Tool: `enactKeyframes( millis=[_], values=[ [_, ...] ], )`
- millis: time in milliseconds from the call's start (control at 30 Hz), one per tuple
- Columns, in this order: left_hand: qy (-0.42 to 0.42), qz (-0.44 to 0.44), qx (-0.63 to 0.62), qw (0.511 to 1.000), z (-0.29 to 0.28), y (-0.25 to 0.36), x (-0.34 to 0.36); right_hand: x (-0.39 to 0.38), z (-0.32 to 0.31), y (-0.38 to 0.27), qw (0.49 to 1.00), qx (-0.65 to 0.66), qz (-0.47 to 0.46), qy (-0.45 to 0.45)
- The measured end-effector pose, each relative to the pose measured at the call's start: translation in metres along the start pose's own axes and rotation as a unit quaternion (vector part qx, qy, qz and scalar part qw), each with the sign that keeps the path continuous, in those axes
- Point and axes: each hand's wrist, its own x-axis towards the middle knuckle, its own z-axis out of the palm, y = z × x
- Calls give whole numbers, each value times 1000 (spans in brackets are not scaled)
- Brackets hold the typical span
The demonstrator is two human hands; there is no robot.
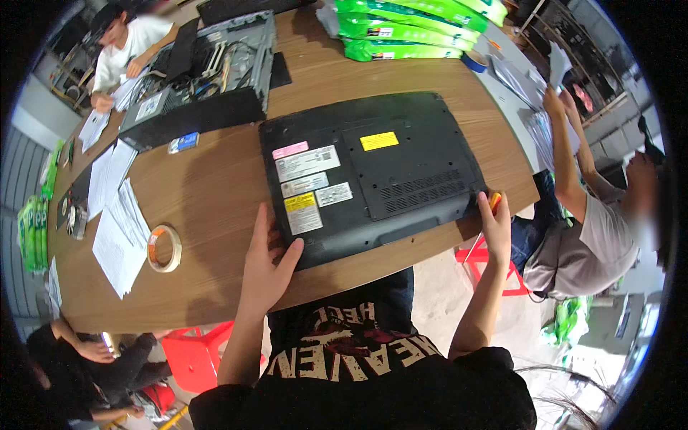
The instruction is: The person uses a screwdriver to remove a screw from the back cover of a laptop, opens the laptop to press the power button and use the keyboard, and then applies blue tape to the side of the laptop after closing it.
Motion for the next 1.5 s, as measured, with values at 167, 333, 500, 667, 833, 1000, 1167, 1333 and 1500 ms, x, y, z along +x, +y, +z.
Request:
enactKeyframes(
  millis=[167,333,500,667,833,1000,1167,1333,1500],
  values=[
    [11,-87,-83,993,-9,15,5,-26,-9,-16,997,-40,53,36],
    [-35,-204,-227,952,-28,16,20,-65,-22,-26,997,-42,29,54],
    [-93,-220,-213,947,-47,20,31,-97,-39,-38,994,-62,69,61],
    [-124,-251,-149,948,-43,22,52,-119,-65,-23,983,96,114,106],
    [-187,-277,-142,932,-39,47,46,-144,-59,-8,937,263,210,97],
    [-148,-273,-95,946,-46,43,37,-148,-43,-29,959,179,160,149],
    [-115,-223,-60,966,-51,45,24,-163,-33,-34,970,132,145,144],
    [-55,-234,-104,965,-65,36,15,-157,-26,-34,976,113,119,140],
    [-21,-148,-31,988,-70,80,11,-154,-16,-32,965,191,114,141]
  ],
)
